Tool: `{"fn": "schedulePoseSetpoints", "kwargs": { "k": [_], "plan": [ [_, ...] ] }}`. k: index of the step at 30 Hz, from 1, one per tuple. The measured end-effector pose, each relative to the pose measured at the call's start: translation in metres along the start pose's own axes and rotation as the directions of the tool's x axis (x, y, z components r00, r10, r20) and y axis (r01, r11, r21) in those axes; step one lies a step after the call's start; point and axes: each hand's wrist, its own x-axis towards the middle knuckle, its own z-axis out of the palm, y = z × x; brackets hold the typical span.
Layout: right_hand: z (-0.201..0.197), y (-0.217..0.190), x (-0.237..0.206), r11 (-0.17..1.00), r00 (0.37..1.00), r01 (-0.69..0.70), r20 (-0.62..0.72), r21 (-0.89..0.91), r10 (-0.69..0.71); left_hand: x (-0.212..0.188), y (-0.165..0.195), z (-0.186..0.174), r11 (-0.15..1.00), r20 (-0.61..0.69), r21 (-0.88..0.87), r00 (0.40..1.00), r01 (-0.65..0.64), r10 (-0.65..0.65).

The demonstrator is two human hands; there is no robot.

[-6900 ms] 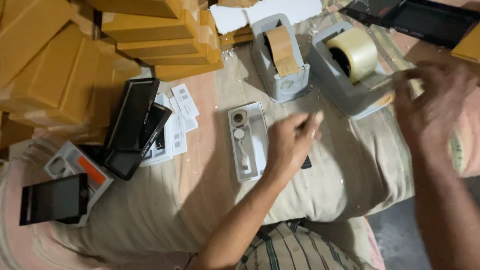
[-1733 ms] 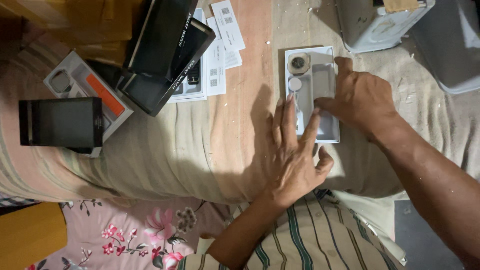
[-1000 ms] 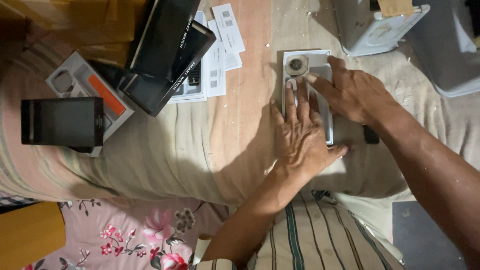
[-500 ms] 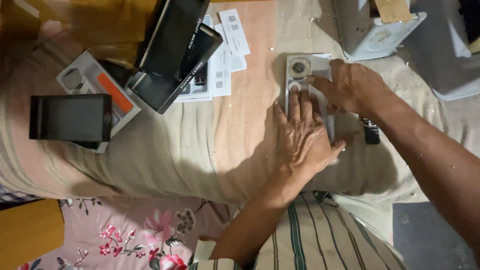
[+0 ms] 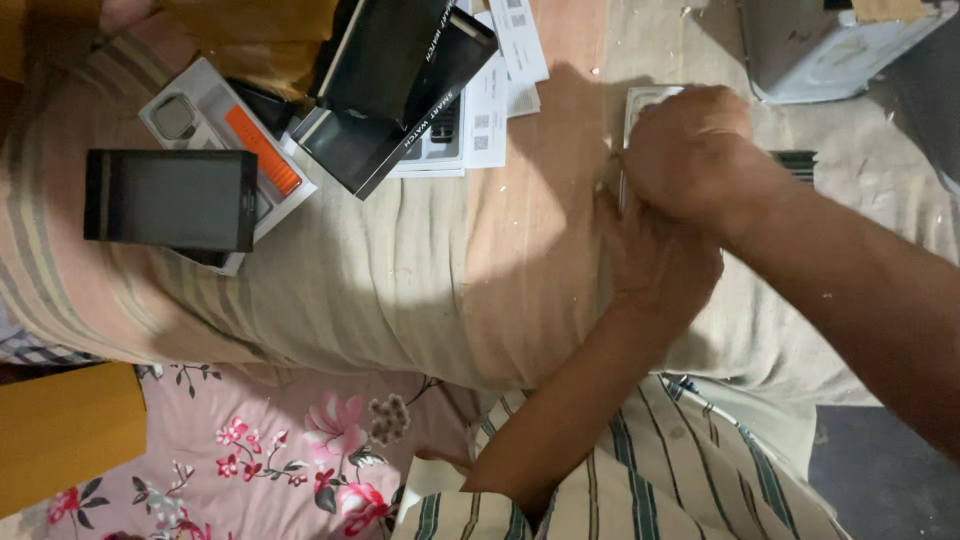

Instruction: The person packs smartwatch retail boxes on a bed. They place a smartwatch into a white inner tray, add the charging cable and watch strap, position a paper manual, close the box, and stack the finished boxes with others on the bed.

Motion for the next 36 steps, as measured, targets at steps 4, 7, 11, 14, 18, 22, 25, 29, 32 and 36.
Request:
{"fn": "schedulePoseSetpoints", "kwargs": {
  "k": [4, 7, 11, 14, 18, 22, 25, 29, 32, 36],
  "plan": [
    [-0.027, -0.015, 0.001, 0.990, 0.936, -0.029, -0.352, -0.137, -0.021, 0.001, -0.002, 0.002, 0.967, -0.103, -0.256, 0.994, 0.002, -0.029],
    [-0.057, -0.012, -0.015, 0.998, 0.860, -0.052, -0.510, -0.044, 0.022, 0.000, -0.002, -0.005, 0.974, -0.047, -0.227, 0.999, 0.013, -0.024],
    [-0.032, 0.028, -0.094, 0.954, 0.604, 0.011, -0.762, 0.299, 0.232, 0.005, -0.005, -0.021, 0.988, -0.083, -0.150, 0.996, 0.021, -0.033],
    [0.029, 0.049, -0.139, 0.880, 0.577, -0.119, -0.689, 0.460, 0.439, 0.007, -0.006, -0.029, 0.969, -0.082, -0.247, 0.996, 0.013, -0.034],
    [0.094, 0.053, -0.152, 0.713, 0.711, -0.304, -0.348, 0.632, 0.611, 0.009, -0.001, -0.031, 0.981, -0.057, -0.195, 0.998, 0.004, -0.016],
    [0.099, 0.050, -0.146, 0.535, 0.718, 0.099, -0.433, 0.839, 0.545, 0.010, 0.005, -0.030, 0.974, -0.057, -0.226, 0.998, 0.001, -0.014],
    [0.078, 0.043, -0.126, 0.460, 0.777, 0.177, -0.410, 0.870, 0.477, 0.011, 0.006, -0.033, 0.977, -0.021, -0.211, 1.000, 0.004, -0.009],
    [0.052, 0.038, -0.104, 0.436, 0.903, -0.072, -0.127, 0.897, 0.410, 0.010, 0.005, -0.039, 0.979, -0.031, -0.202, 0.999, -0.016, 0.010],
    [0.044, 0.040, -0.094, 0.315, 0.925, -0.026, -0.097, 0.949, 0.366, 0.009, 0.007, -0.041, 0.972, -0.029, -0.235, 0.999, 0.026, -0.034],
    [0.049, 0.049, -0.091, 0.212, 0.917, 0.137, -0.205, 0.968, 0.343, 0.010, 0.007, -0.040, 0.971, -0.044, -0.238, 0.999, 0.013, -0.024]
  ]
}}
